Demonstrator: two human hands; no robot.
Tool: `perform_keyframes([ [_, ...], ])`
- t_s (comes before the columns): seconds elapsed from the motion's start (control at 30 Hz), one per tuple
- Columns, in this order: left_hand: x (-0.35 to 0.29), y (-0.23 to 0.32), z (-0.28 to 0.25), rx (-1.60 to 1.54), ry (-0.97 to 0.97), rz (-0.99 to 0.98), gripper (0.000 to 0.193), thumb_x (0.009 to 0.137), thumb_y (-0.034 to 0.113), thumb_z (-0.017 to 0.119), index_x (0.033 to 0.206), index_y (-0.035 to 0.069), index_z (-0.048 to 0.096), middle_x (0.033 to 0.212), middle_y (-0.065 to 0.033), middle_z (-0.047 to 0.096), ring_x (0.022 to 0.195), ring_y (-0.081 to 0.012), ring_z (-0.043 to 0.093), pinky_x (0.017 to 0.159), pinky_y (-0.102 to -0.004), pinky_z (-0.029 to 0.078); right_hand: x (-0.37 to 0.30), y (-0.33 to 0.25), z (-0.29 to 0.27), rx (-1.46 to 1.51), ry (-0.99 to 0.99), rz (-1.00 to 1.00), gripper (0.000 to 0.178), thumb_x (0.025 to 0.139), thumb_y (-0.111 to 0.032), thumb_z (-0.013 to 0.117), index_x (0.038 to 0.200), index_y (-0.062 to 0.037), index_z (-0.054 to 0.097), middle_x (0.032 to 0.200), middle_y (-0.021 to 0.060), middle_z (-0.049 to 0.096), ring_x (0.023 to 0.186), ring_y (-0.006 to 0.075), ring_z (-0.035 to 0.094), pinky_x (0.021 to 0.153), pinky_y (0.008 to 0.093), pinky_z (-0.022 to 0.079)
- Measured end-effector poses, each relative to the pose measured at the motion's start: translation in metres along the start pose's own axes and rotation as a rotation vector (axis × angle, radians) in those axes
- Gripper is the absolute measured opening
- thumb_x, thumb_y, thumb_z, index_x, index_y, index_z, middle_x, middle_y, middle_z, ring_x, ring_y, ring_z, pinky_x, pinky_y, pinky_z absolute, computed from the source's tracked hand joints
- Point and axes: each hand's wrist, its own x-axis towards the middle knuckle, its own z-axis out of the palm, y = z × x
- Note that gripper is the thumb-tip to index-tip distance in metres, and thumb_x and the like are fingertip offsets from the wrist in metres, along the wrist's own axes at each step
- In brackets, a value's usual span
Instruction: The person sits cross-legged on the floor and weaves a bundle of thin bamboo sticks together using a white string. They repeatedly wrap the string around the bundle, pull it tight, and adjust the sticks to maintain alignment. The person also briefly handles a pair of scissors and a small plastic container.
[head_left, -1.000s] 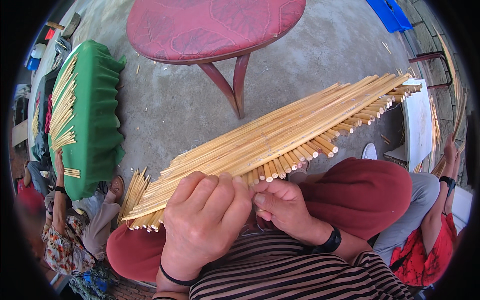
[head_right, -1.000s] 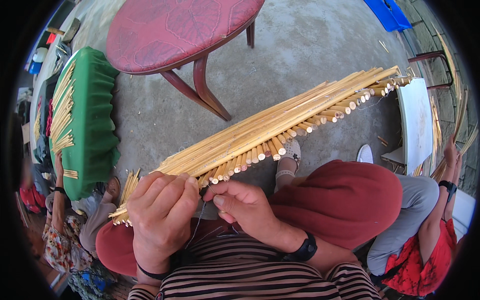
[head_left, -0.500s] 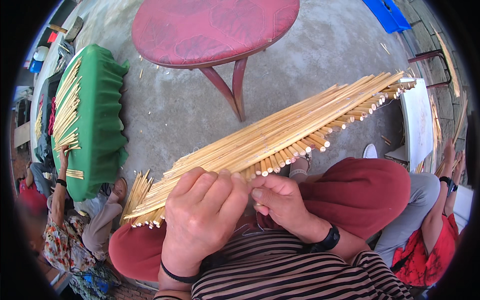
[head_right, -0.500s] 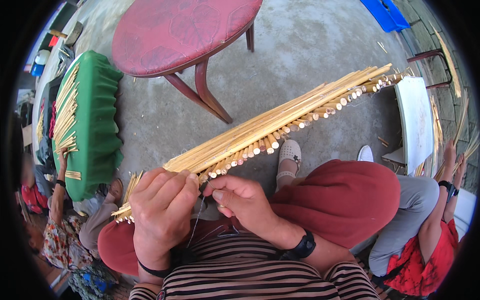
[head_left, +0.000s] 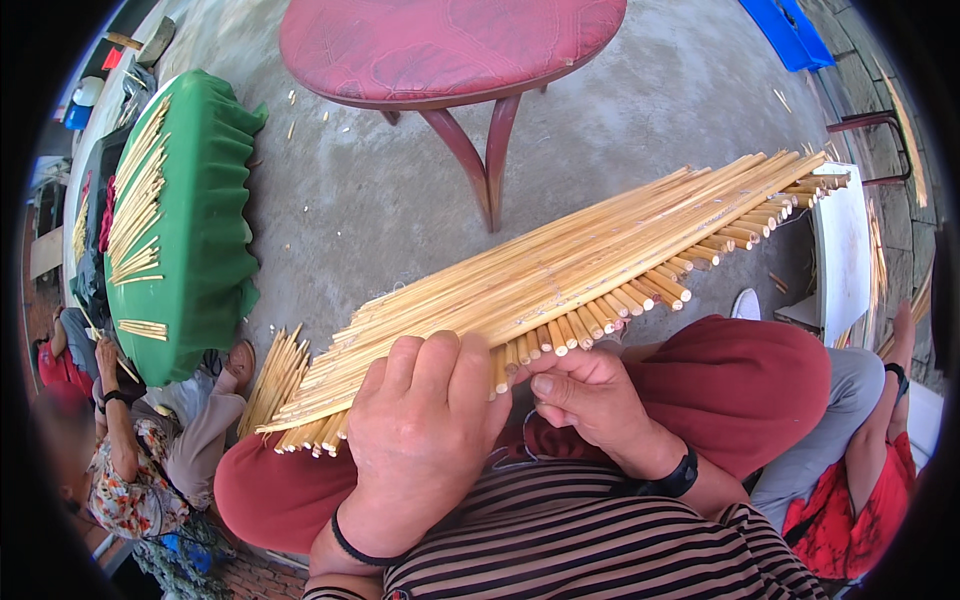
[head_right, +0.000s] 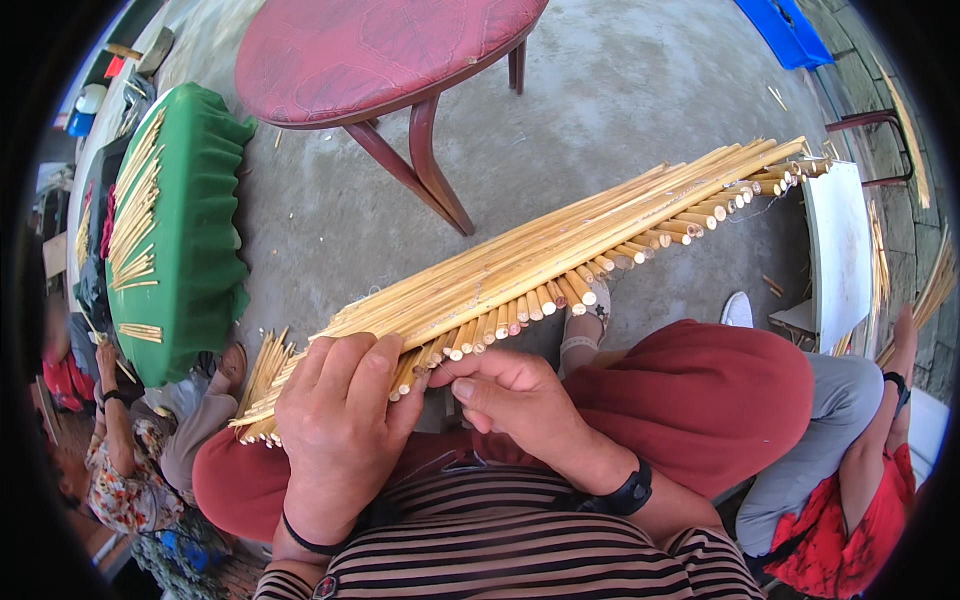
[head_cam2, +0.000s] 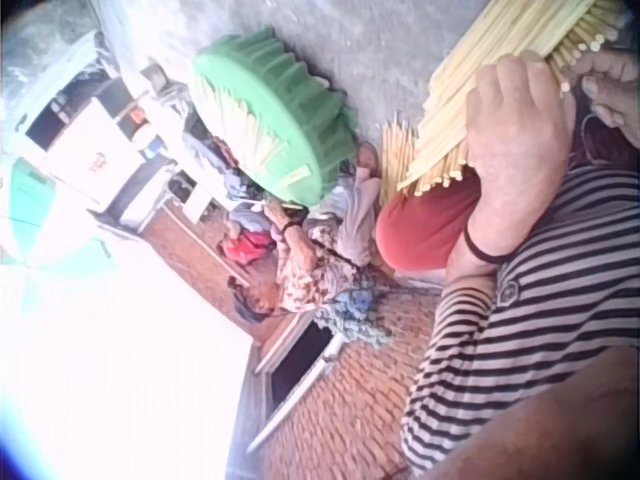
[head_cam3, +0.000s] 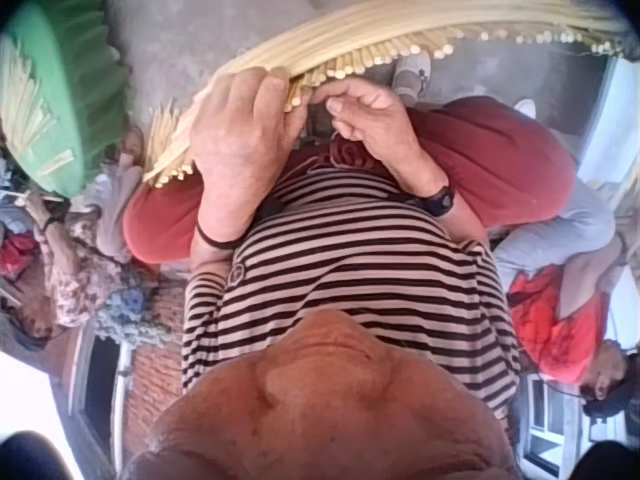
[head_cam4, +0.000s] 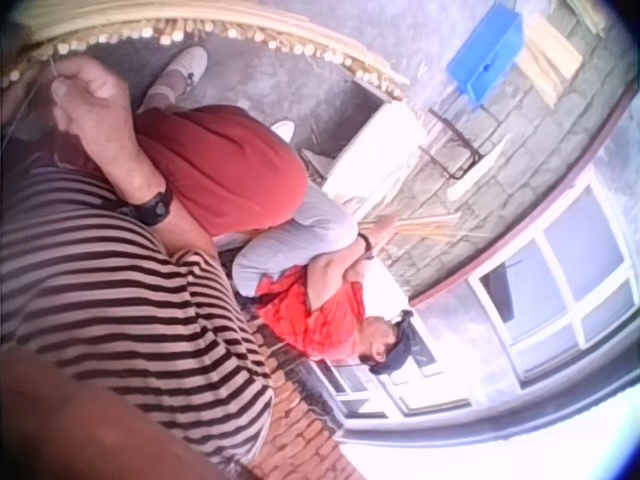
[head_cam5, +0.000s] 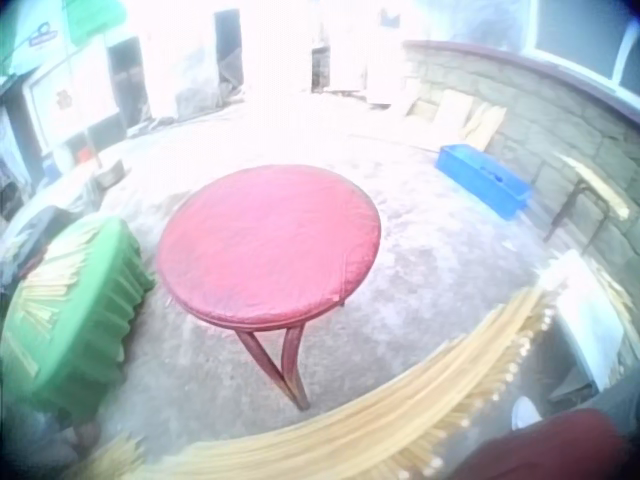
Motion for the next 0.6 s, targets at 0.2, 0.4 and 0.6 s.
perform_keyframes([
  [0.2, 0.007, -0.009, -0.008, -0.045, -0.075, 0.129, 0.018, 0.07, 0.015, 0.068, 0.082, 0.007, 0.058, 0.077, -0.0032, 0.05, 0.072, -0.0197, 0.054, 0.059, -0.0325, 0.043, 0.003, 0.009, 0.003, -0.06, 0.027, -0.098, 0.016, 0.097, -0.006, 0.052, 0.104, 0.0042, 0.063, 0.077, 0.0007, 0.056, 0.062, 0.0054, 0.044, 0.055, 0.0196, 0.037],
  [0.4, 0.01, -0.013, -0.013, -0.103, -0.13, 0.167, 0.013, 0.07, 0.013, 0.066, 0.074, 0.008, 0.055, 0.077, -0.0032, 0.051, 0.073, -0.0205, 0.055, 0.06, -0.0335, 0.044, 0.008, 0.011, 0.014, -0.055, 0.096, -0.187, 0.016, 0.097, -0.005, 0.053, 0.102, 0.0043, 0.064, 0.077, 0.0005, 0.058, 0.06, 0.005, 0.044, 0.054, 0.0192, 0.036],
  [0.6, 0.009, -0.014, -0.011, -0.075, -0.102, 0.18, 0.012, 0.07, 0.013, 0.066, 0.075, 0.008, 0.056, 0.075, -0.0035, 0.051, 0.072, -0.021, 0.055, 0.061, -0.034, 0.044, 0.013, 0.011, 0.017, -0.1, 0.095, -0.222, 0.017, 0.098, -0.007, 0.053, 0.103, 0.0039, 0.065, 0.078, -0.0004, 0.06, 0.061, 0.0042, 0.046, 0.054, 0.019, 0.037],
])
